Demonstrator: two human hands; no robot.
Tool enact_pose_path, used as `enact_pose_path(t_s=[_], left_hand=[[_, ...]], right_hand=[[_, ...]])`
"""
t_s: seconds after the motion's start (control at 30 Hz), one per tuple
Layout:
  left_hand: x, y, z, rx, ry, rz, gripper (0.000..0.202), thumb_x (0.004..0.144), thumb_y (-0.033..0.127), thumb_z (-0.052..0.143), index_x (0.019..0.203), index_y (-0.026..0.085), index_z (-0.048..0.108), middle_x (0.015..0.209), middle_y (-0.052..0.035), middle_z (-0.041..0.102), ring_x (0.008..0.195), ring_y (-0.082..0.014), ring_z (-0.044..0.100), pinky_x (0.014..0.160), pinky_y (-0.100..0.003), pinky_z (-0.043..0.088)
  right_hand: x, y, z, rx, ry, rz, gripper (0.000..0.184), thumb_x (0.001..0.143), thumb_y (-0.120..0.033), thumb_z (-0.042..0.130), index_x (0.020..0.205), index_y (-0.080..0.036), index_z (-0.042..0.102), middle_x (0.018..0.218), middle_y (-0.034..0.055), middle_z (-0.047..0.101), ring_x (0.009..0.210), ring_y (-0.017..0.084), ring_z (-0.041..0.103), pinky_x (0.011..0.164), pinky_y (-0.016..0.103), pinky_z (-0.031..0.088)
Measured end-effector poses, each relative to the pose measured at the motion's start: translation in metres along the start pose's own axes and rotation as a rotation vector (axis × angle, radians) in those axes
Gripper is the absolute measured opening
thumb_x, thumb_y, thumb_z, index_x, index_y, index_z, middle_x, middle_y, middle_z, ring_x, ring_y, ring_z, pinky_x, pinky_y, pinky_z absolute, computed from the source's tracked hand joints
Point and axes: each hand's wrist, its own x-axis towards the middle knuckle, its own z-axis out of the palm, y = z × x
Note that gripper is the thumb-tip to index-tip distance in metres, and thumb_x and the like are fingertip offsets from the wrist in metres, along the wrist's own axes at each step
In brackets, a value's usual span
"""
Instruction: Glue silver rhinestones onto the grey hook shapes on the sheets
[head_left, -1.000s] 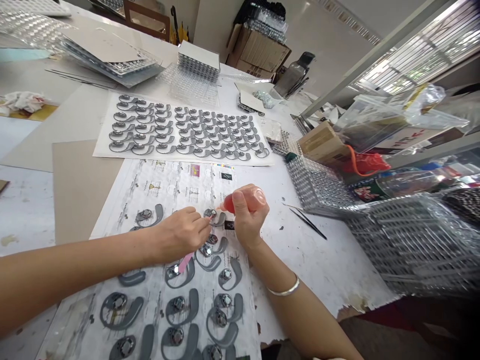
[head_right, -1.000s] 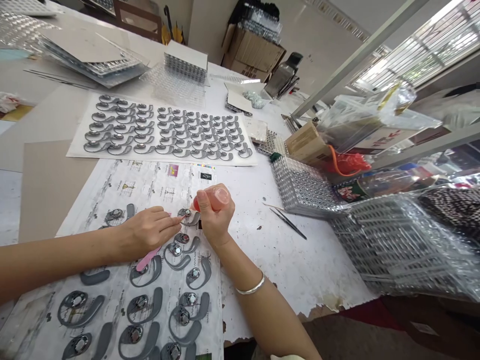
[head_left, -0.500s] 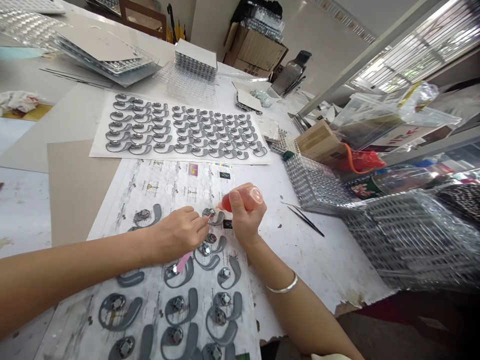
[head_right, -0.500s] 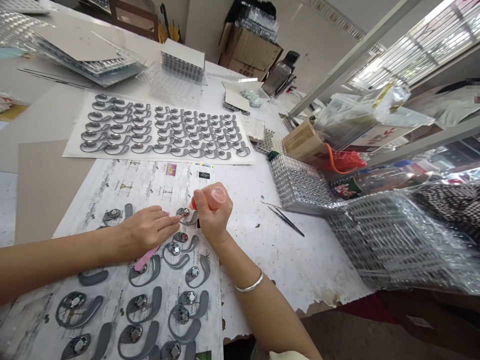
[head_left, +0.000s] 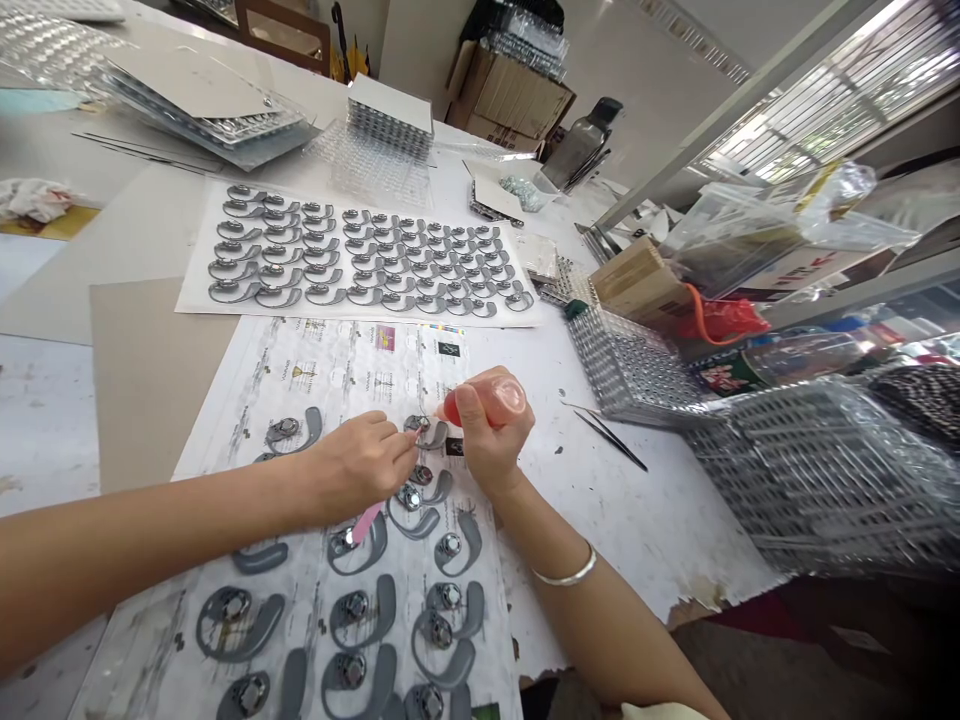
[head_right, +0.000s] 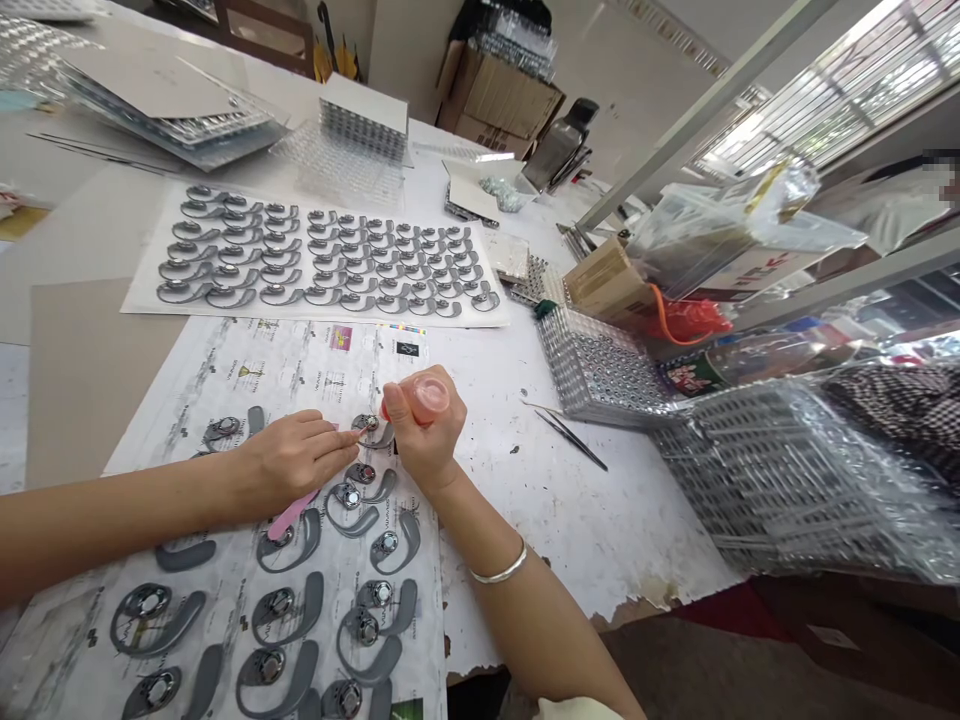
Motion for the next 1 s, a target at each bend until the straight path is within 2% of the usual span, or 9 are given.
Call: enact_pose_path(t_s=[0.27, 0.43, 0.67, 1.0], left_hand=[[-0.0005, -0.0001, 0.0005, -0.006, -0.004, 0.001, 0.015, 0.086, 0.001, 0.047, 0.083, 0.009, 0.059, 0.072, -0.0103, 0.066, 0.063, -0.0176, 0.063, 0.054, -0.029, 0.048], [0.0006, -0.0001, -0.0006, -0.005, 0.0, 0.004, 0.014, 0.087, 0.001, 0.047, 0.083, 0.008, 0.058, 0.07, -0.0095, 0.066, 0.062, -0.0174, 0.062, 0.052, -0.029, 0.047], [0.0002, 0.0002, -0.0008, -0.006, 0.011, 0.002, 0.015, 0.088, 0.002, 0.046, 0.082, 0.009, 0.058, 0.069, -0.0091, 0.066, 0.06, -0.017, 0.061, 0.052, -0.029, 0.046], [0.0003, -0.0002, -0.0009, -0.006, 0.003, 0.004, 0.013, 0.087, 0.003, 0.049, 0.083, 0.008, 0.06, 0.072, -0.01, 0.067, 0.061, -0.0172, 0.062, 0.052, -0.029, 0.046]], right_hand=[[-0.0019, 0.0014, 0.0007, 0.009, 0.022, -0.044, 0.027, 0.083, -0.029, 0.062, 0.058, -0.019, 0.056, 0.061, 0.0013, 0.054, 0.058, 0.015, 0.056, 0.054, 0.033, 0.049], [-0.0037, 0.0012, -0.0032, 0.076, 0.086, 0.015, 0.026, 0.083, -0.031, 0.062, 0.06, -0.019, 0.057, 0.063, 0.0014, 0.055, 0.057, 0.015, 0.057, 0.053, 0.032, 0.049], [0.0003, -0.0031, -0.0022, 0.066, 0.061, 0.059, 0.031, 0.085, -0.032, 0.06, 0.057, -0.019, 0.056, 0.059, 0.0004, 0.055, 0.055, 0.013, 0.055, 0.054, 0.031, 0.049], [-0.0009, -0.0019, 0.0, 0.081, 0.06, 0.064, 0.027, 0.083, -0.031, 0.061, 0.06, -0.019, 0.055, 0.062, 0.0001, 0.055, 0.055, 0.013, 0.055, 0.054, 0.031, 0.049]])
